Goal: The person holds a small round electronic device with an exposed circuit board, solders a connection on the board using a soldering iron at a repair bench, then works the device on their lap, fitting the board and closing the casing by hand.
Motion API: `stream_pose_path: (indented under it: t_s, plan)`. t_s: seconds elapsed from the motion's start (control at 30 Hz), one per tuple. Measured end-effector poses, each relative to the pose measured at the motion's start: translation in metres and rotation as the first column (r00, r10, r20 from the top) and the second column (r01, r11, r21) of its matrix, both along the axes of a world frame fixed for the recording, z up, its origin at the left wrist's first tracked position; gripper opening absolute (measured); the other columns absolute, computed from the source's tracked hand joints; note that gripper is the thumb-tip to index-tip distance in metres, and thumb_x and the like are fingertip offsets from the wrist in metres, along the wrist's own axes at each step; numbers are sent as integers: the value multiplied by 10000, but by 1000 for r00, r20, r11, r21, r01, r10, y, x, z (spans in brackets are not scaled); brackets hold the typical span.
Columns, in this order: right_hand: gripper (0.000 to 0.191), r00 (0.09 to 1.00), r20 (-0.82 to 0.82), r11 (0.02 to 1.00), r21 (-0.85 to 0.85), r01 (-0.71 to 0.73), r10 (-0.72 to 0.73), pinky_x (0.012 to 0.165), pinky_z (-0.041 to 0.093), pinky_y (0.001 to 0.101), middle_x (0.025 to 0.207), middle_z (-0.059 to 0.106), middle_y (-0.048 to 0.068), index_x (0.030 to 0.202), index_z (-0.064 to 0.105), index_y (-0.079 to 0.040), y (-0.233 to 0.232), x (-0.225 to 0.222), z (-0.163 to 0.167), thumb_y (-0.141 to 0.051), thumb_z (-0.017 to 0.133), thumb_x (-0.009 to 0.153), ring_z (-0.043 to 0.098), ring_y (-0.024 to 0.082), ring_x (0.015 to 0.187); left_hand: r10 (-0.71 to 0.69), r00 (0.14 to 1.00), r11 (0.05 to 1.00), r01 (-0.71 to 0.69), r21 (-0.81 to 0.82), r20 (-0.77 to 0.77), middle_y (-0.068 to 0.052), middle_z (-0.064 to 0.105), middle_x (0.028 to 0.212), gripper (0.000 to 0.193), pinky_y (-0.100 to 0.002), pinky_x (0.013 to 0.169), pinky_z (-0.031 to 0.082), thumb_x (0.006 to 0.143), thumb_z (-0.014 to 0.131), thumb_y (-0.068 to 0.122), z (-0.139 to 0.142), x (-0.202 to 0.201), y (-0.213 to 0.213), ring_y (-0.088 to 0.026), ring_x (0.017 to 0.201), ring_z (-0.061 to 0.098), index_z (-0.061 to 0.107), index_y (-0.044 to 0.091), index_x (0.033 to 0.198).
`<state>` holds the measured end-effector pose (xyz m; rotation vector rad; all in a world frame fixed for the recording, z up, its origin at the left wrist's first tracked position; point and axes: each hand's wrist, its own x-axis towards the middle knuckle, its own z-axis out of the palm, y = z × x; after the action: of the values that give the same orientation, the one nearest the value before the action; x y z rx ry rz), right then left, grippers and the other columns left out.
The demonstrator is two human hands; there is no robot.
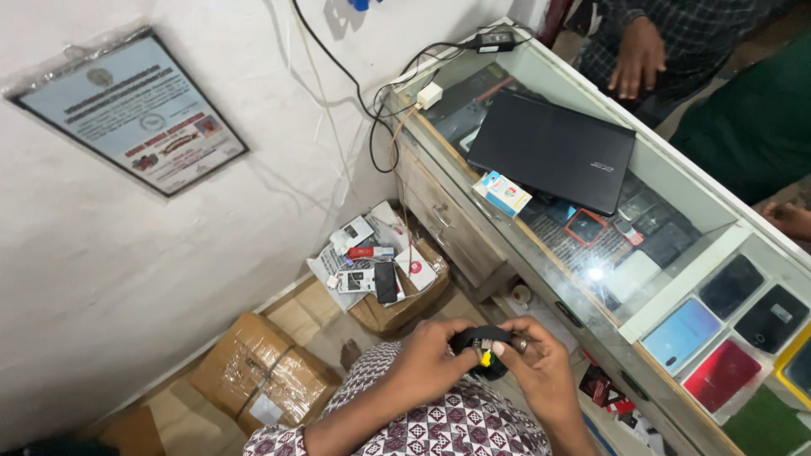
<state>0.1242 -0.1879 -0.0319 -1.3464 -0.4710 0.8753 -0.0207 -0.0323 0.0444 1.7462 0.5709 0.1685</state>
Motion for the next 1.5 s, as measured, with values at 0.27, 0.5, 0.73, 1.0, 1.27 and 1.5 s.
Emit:
stream_pose_path:
  t_s: [0.27,0.5,0.73,1.0,1.27,1.5]
  plan:
    - [254,998,10,993,107,53,-55,824,528,261,1033,693,87,1133,612,48,2,-9,-1,46,684,890,665,106,936,81,997,996,-81,-34,-14,-90,747,983,476,-338,606,525,791,728,124,24,-12,-6,-165,696,673,614,75,1251]
    - [235,979,-22,973,103,205,-204,762,507,234,1027,698,68,1123,584,23,-8,-22,1,13,678,908,653,88,882,-3,981,926,-70,370,193,-131,624,1306,316,-386,766,564,816,806,128,34,-14,-20,-292,980,704,631,64,1071]
    - [274,986,60,987,52,153,-156,661,481,190,1008,684,11,1136,590,0,-15,-53,12,-36,725,901,603,37,818,-43,973,835,-89,543,225,-122,664,1278,235,-415,914,553,786,808,122,28,-32,-20,-336,1106,686,729,74,1002]
    - [275,975,-21,975,28,220,-219,660,460,220,964,639,12,1162,591,2,-2,-107,15,-46,733,931,572,42,841,-122,970,859,-3,512,211,-137,669,1275,217,-422,975,498,765,801,90,17,-63,-4,-349,1206,611,745,56,972]
    - [215,969,-169,968,-206,146,-182,670,538,243,952,682,40,1114,621,-22,-32,-157,-2,-117,697,937,649,88,843,-86,974,962,27,270,209,-116,706,1258,203,-415,995,496,779,801,83,-27,-103,-21,-330,1212,614,740,52,970]
    - [278,857,-267,881,-312,356,-441,688,564,332,997,669,92,1153,636,-27,-72,-139,-22,-149,680,907,675,171,856,-79,970,990,49,133,228,-115,719,1223,196,-414,1001,487,824,787,97,-38,-104,-27,-314,1195,627,761,59,1014]
